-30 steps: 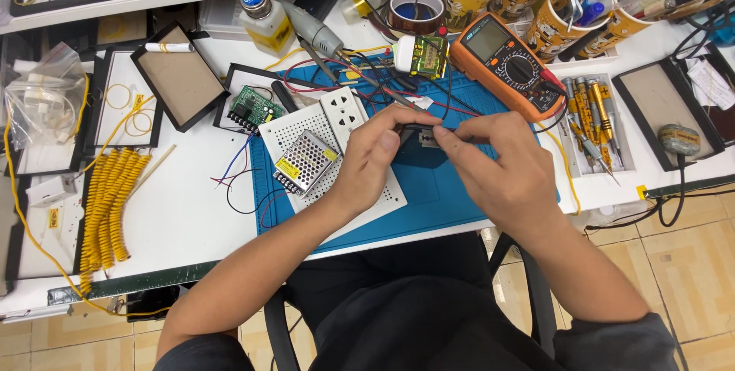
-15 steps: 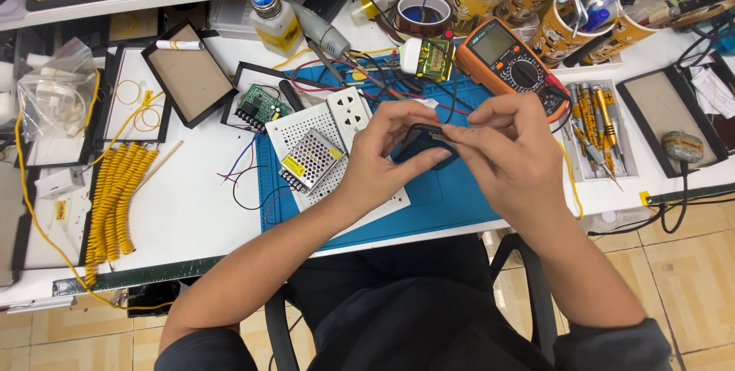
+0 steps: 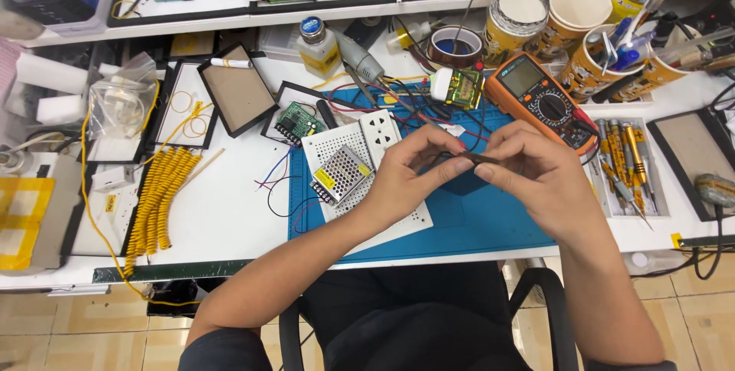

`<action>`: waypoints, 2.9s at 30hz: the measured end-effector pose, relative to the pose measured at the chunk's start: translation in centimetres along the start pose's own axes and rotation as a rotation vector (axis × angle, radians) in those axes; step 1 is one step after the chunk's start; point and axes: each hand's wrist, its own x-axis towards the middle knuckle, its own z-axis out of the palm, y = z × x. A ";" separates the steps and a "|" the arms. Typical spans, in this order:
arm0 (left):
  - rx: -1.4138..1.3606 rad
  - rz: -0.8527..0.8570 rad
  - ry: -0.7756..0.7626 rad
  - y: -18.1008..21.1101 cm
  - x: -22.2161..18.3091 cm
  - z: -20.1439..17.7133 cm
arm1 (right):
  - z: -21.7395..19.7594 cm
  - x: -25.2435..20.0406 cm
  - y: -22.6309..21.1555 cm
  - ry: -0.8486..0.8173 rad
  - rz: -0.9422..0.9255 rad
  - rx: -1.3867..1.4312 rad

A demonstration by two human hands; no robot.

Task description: Disassembling a smartphone using a screwdriver and prying tools on a repair bench

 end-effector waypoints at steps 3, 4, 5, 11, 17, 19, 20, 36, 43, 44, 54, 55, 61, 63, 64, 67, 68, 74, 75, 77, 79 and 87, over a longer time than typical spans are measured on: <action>-0.008 -0.007 -0.002 0.5 0.0 0.2 | 0.1 0.1 0.8 0.023 0.012 0.042; -0.008 -0.005 -0.002 0.5 0.0 0.2 | 0.3 0.1 0.4 0.022 0.011 0.042; -0.020 -0.007 -0.007 0.4 0.1 0.3 | 0.6 0.2 0.0 0.019 0.022 0.065; -0.047 -0.017 -0.065 -0.2 -0.2 0.0 | 0.9 -0.6 -1.4 0.010 0.154 0.082; -0.064 0.055 -0.073 -1.0 0.1 -0.1 | -0.1 -0.4 -2.0 -0.053 0.114 0.061; -0.067 0.052 -0.079 -0.2 -0.1 -0.1 | -1.1 -0.7 -3.8 -0.072 0.112 0.047; -0.022 0.048 -0.096 0.6 -0.1 0.0 | -1.8 -0.5 -5.3 -0.093 0.123 -0.073; 0.032 0.078 -0.112 1.7 -0.2 0.5 | -4.0 2.2 -8.7 -0.546 -0.187 -0.910; 0.051 0.069 -0.113 2.0 -0.3 0.5 | -3.0 4.0 -10.4 -0.745 -0.028 -1.187; 0.064 0.063 -0.108 2.1 -0.3 0.5 | -2.8 4.0 -10.7 -0.772 0.004 -1.247; 0.079 0.073 -0.100 1.5 -0.4 0.6 | -1.4 3.9 -11.7 -0.846 0.196 -1.442; 0.078 0.073 -0.101 1.4 -0.4 0.5 | -1.2 4.0 -11.9 -0.846 0.198 -1.442; 0.066 0.067 -0.095 1.2 -0.5 0.5 | -0.4 4.3 -12.4 -0.905 0.304 -1.500; 0.061 0.068 -0.089 1.2 -0.5 0.5 | -0.4 4.2 -11.7 -0.888 0.264 -1.501; 0.062 0.071 -0.089 1.2 -0.4 0.5 | -0.3 4.3 -12.0 -0.887 0.263 -1.502; 0.058 0.068 -0.085 1.4 -0.5 0.6 | -0.2 4.3 -12.7 -0.892 0.296 -1.501; 0.067 0.075 -0.090 1.5 -0.5 0.6 | -0.3 4.3 -12.8 -0.847 0.341 -1.433; 0.074 0.105 -0.074 1.5 -0.4 0.6 | -1.2 2.6 -12.6 -0.491 0.223 -0.824; 0.083 0.110 -0.077 1.6 -0.4 0.6 | -1.1 1.9 -12.0 -0.345 0.171 -0.631; 0.085 0.116 -0.076 1.6 -0.4 0.6 | 0.0 0.5 -10.1 -0.247 0.115 -0.516; 0.087 0.117 -0.079 1.6 -0.4 0.6 | 1.1 -0.4 -8.6 -0.149 0.065 -0.396; -0.015 0.070 -0.079 2.2 -0.6 0.7 | 2.6 -0.6 -6.5 0.061 -0.265 -0.445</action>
